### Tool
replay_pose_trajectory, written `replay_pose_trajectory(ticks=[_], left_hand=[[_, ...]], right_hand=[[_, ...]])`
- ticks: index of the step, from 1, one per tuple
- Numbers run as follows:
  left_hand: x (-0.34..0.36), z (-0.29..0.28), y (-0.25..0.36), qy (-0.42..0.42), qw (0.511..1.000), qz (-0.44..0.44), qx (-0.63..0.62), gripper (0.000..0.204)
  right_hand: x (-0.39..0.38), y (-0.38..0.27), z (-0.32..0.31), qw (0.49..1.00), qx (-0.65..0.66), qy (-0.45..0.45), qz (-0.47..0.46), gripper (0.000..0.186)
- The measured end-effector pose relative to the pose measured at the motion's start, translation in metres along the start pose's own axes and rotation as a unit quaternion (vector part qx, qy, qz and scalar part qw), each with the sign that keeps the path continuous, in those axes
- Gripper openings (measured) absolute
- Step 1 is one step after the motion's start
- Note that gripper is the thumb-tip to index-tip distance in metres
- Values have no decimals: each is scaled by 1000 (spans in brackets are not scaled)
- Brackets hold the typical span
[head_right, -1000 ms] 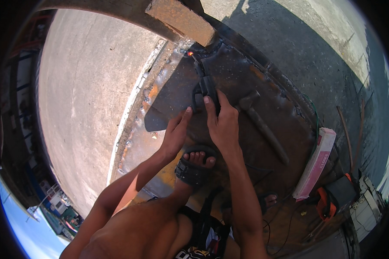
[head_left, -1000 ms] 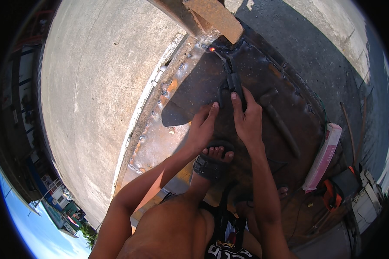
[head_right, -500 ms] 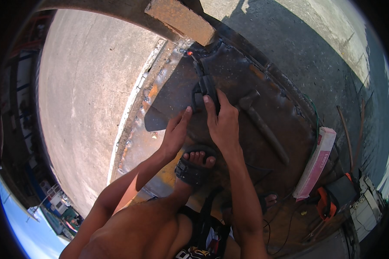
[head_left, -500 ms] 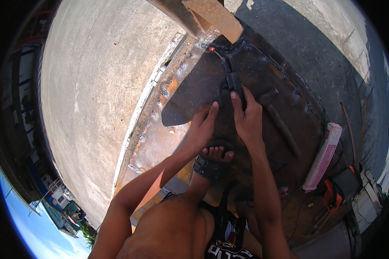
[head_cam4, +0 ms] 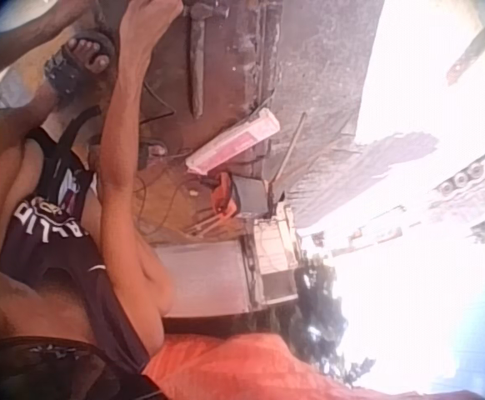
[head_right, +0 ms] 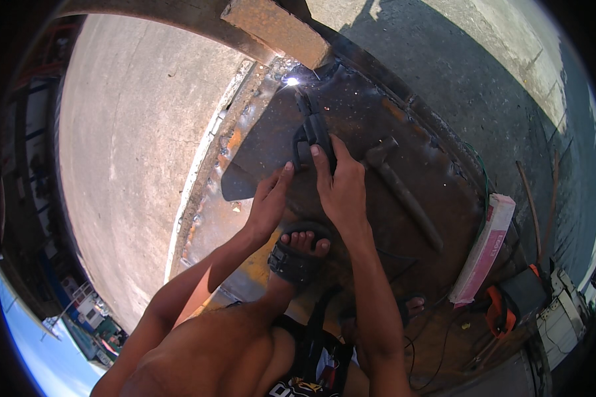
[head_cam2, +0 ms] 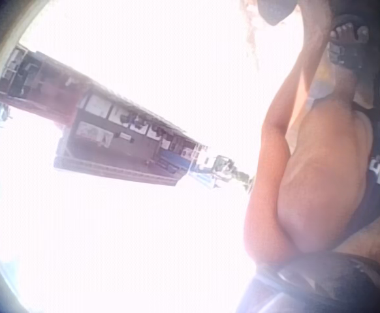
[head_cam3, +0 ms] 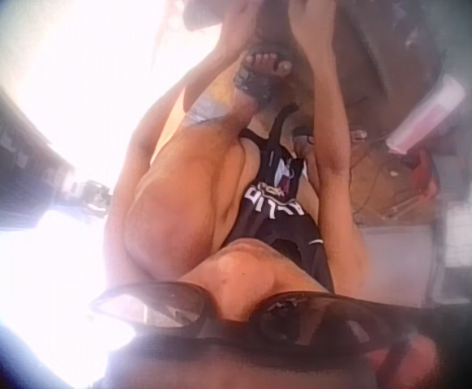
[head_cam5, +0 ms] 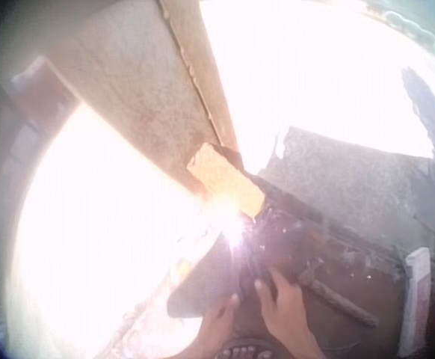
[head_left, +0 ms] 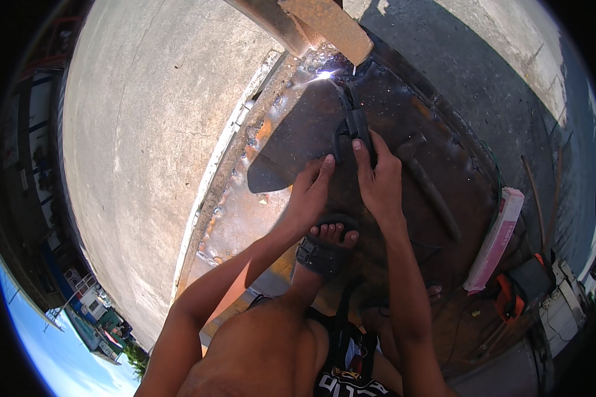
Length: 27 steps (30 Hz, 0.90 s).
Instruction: The person welds a metal frame using a handheld welding torch, creating bright sparks and molten metal along the joint. The person occasionally pauses to inspect the weld and reposition the torch.
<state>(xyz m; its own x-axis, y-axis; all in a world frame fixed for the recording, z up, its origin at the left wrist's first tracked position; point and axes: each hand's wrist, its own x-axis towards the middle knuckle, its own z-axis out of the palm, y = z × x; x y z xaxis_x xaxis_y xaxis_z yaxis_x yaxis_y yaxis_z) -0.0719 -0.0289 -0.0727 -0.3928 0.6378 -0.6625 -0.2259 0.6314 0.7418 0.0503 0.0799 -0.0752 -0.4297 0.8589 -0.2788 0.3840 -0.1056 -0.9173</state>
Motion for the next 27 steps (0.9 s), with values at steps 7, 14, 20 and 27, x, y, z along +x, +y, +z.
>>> replay_pose_trajectory(ticks=[7,14,20,27], left_hand=[[-1,-1,0,4,1000,7,-1,54],[4,-3,-9,8,999,30,23,55],[-3,0,8,2,1000,-13,3,58],[-1,7,20,-17,1000,6,-4,60]], right_hand=[[0,-1,1,1000,3,-2,-5,48],[0,4,2,1000,-17,8,-19,46],[4,2,-5,998,-22,16,-49,44],[15,-23,-29,997,-72,-26,-3,43]])
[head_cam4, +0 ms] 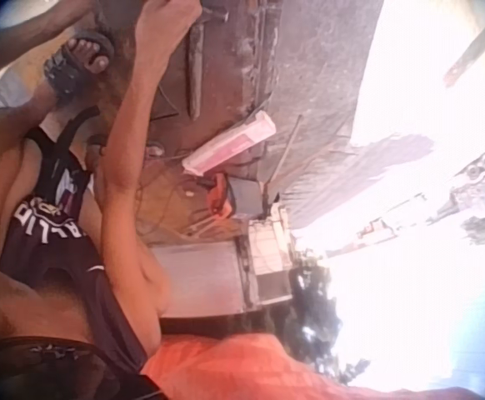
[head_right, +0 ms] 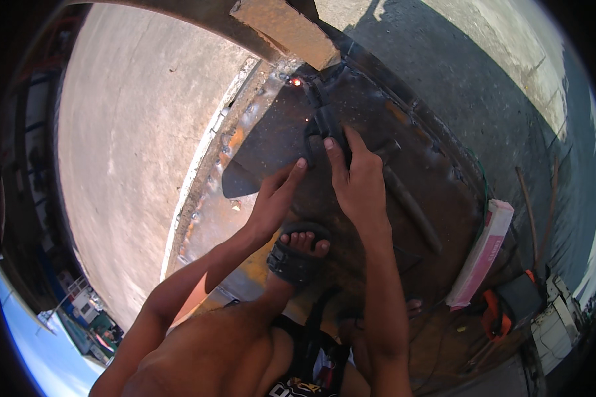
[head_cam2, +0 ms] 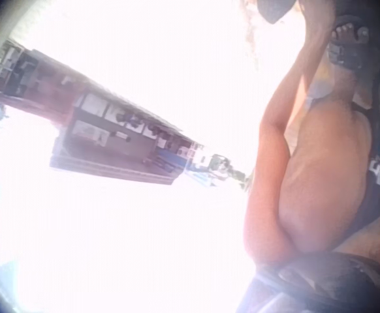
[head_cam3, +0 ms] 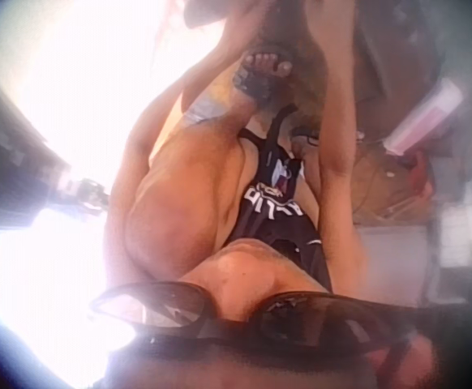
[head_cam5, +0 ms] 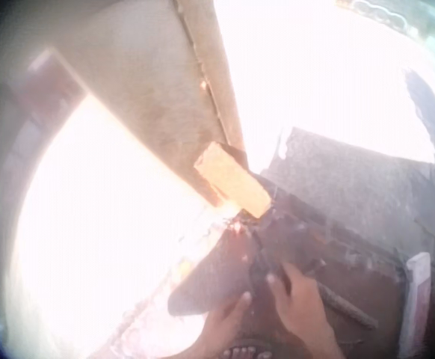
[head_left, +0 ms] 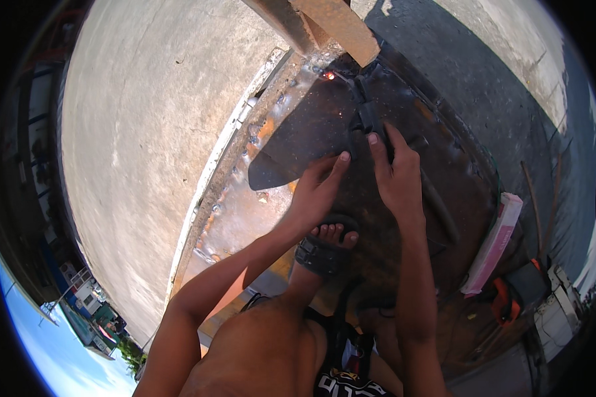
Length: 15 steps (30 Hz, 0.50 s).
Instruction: The person welds a metal frame using a handheld welding torch, creating bright sparks and molten metal along the joint. The person occasionally pauses to inspect the weld and reposition the torch.
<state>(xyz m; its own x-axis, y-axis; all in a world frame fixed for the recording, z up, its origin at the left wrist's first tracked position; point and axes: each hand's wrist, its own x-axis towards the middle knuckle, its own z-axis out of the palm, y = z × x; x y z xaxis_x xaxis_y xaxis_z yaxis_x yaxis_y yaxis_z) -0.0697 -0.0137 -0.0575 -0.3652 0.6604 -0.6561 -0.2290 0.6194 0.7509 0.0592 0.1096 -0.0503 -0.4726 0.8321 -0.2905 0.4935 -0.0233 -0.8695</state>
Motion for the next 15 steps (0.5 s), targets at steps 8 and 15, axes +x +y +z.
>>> replay_pose_trajectory(ticks=[8,15], left_hand=[[7,5,-5,8,999,8,46,61],[9,4,-1,1,998,10,65,63]], right_hand=[[11,-4,-10,999,-19,-19,-32,43],[15,-7,-8,998,-47,-16,-24,42]])
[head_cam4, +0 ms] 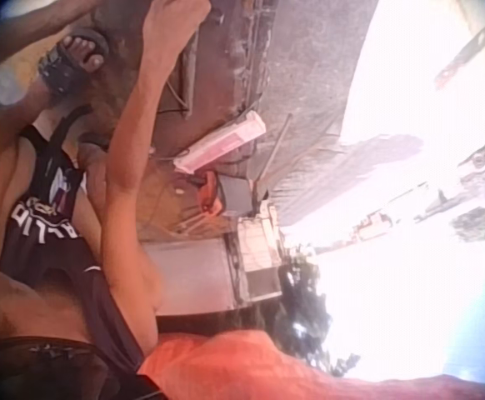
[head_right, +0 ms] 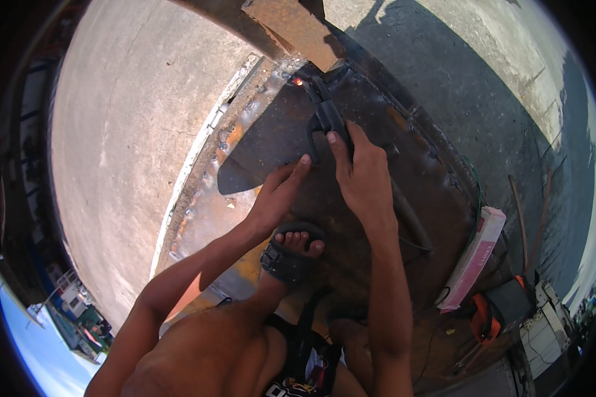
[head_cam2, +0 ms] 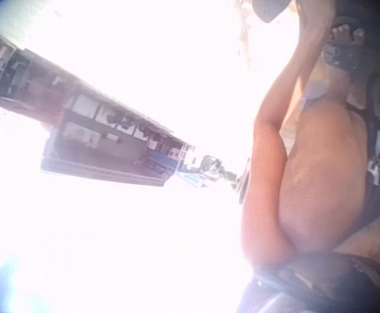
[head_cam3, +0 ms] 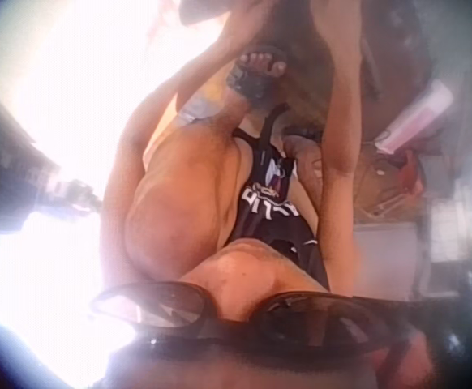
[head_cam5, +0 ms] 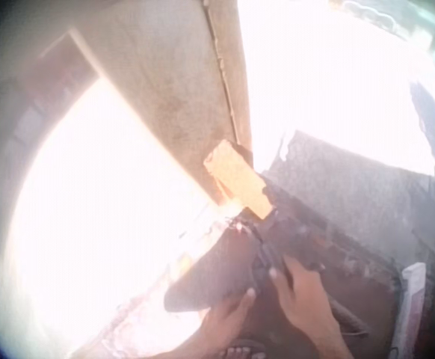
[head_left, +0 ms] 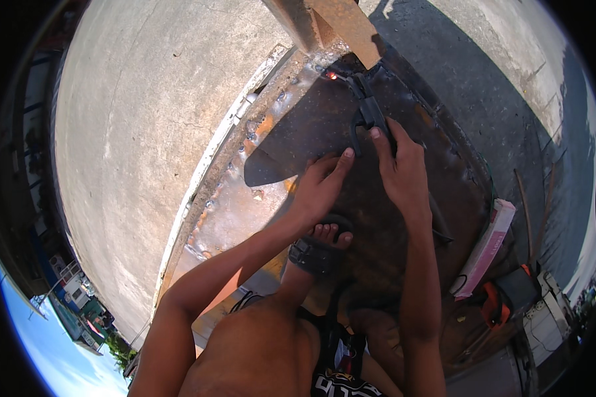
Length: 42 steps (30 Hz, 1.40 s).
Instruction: The person welds a metal frame using a handheld welding torch, creating bright sparks and molten metal along the joint. The person occasionally pauses to inspect the weld and reposition the torch.
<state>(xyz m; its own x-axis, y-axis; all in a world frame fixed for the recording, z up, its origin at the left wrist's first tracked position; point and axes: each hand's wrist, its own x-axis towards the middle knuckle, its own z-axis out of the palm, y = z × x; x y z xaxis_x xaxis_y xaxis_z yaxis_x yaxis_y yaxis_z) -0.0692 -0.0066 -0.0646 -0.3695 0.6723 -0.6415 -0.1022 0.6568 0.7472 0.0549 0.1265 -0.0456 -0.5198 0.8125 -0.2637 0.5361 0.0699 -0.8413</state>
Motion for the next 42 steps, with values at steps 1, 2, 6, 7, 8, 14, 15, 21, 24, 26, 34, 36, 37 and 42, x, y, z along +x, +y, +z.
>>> replay_pose_trajectory(ticks=[1,2,6,7,8,14,15,21,24,26,34,36,37,42], left_hand=[[0,0,0,1,1000,-3,2,63],[0,0,0,1,1000,-6,3,63],[-2,1,2,11,1000,0,1,64],[-2,1,2,15,1000,-4,0,64],[-2,2,2,19,1000,-8,-2,65],[4,-2,-8,-14,1000,-23,-12,65],[4,-2,-6,-18,1000,-25,-8,65],[-1,0,1,19,1000,-1,21,65],[-1,0,0,20,1000,-8,21,64],[-1,-1,0,17,1000,-8,15,64],[3,-2,1,-7,1000,-25,5,65],[1,-3,8,3,998,0,56,66],[0,-3,9,6,998,-3,55,65],[-1,-4,0,4,1000,-19,4,66]], right_hand=[[0,1,0,1000,1,1,-3,42],[0,2,1,1000,2,3,-6,42],[1,7,6,999,3,25,-26,44],[1,7,6,1000,2,19,-17,44],[1,6,5,1000,2,13,-9,45],[2,-8,-2,999,-4,-31,33,48],[2,-8,-2,999,-3,-33,34,48],[2,-3,1,999,-3,-23,27,47],[2,-5,0,999,-5,-25,30,47],[2,-5,0,999,-3,-26,32,47],[3,-3,1,1000,-2,-18,21,45],[4,4,5,1000,-6,-3,-6,44],[2,2,5,1000,13,-2,-18,45],[-5,-5,1,999,40,13,29,43]])
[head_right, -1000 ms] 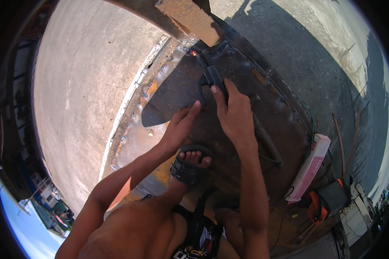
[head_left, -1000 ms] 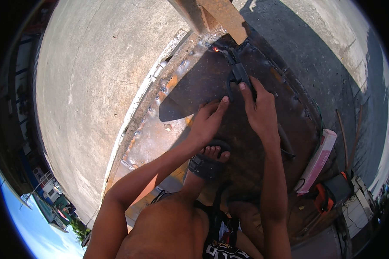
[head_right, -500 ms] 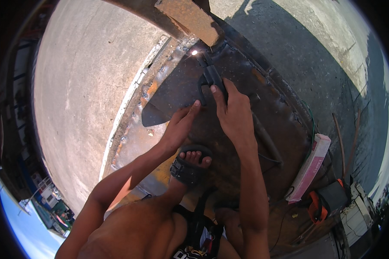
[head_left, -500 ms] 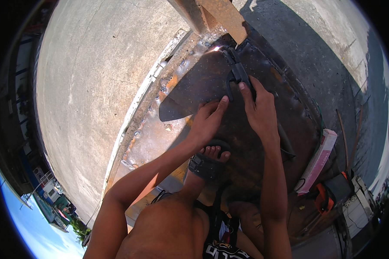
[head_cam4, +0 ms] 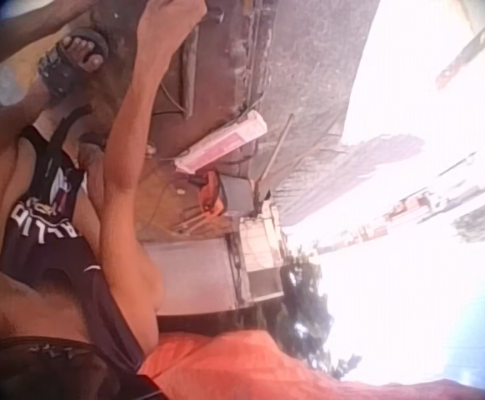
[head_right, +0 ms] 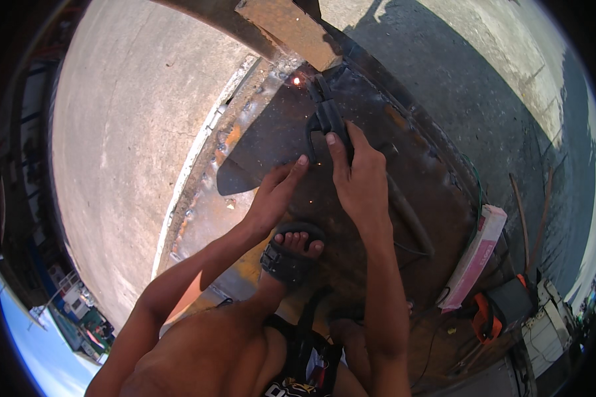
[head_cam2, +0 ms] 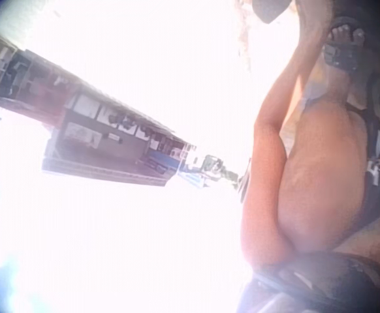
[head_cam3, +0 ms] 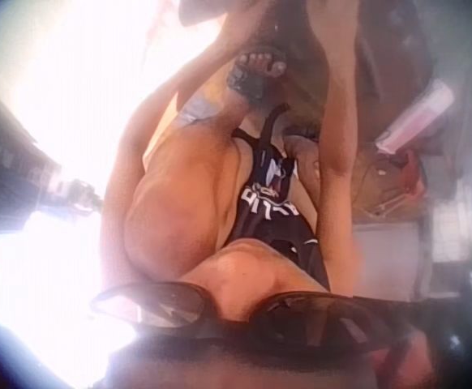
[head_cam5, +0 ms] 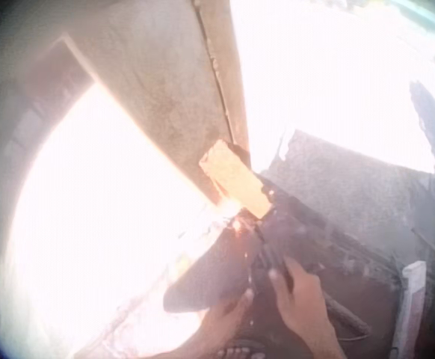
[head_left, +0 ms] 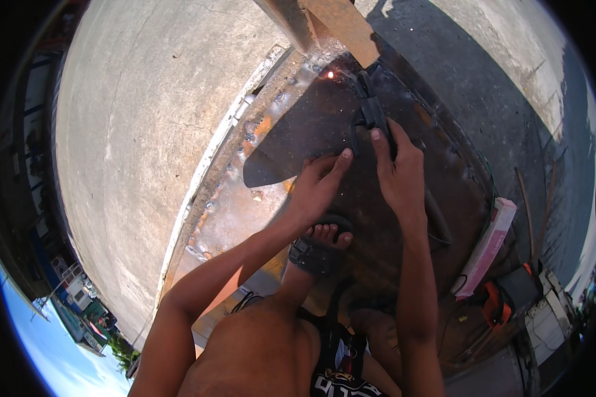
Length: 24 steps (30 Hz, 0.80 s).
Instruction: The person welds a metal frame using a handheld welding torch, creating bright sparks and molten metal along the joint. The person occasionally pauses to inspect the weld and reposition the torch.
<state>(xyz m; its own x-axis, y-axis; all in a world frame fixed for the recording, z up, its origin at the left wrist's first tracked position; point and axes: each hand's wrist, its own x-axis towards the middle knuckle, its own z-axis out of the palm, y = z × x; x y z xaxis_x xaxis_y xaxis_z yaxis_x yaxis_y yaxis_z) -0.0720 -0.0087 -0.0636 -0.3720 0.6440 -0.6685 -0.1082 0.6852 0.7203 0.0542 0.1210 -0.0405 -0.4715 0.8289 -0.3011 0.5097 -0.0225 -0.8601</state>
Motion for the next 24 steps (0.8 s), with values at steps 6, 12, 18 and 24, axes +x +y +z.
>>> replay_pose_trajectory(ticks=[6,12,18,24], left_hand=[[-1,0,0,3,1000,-12,-5,69],[-3,-1,4,9,1000,-8,6,68],[-2,0,4,21,1000,-4,12,67],[5,-1,-7,-9,1000,-8,-11,68]], right_hand=[[2,1,0,1000,-11,-4,-9,43],[4,4,3,1000,-15,-7,-18,43],[6,4,3,1000,-21,-12,-16,46],[7,-5,0,999,-38,-34,4,42]])
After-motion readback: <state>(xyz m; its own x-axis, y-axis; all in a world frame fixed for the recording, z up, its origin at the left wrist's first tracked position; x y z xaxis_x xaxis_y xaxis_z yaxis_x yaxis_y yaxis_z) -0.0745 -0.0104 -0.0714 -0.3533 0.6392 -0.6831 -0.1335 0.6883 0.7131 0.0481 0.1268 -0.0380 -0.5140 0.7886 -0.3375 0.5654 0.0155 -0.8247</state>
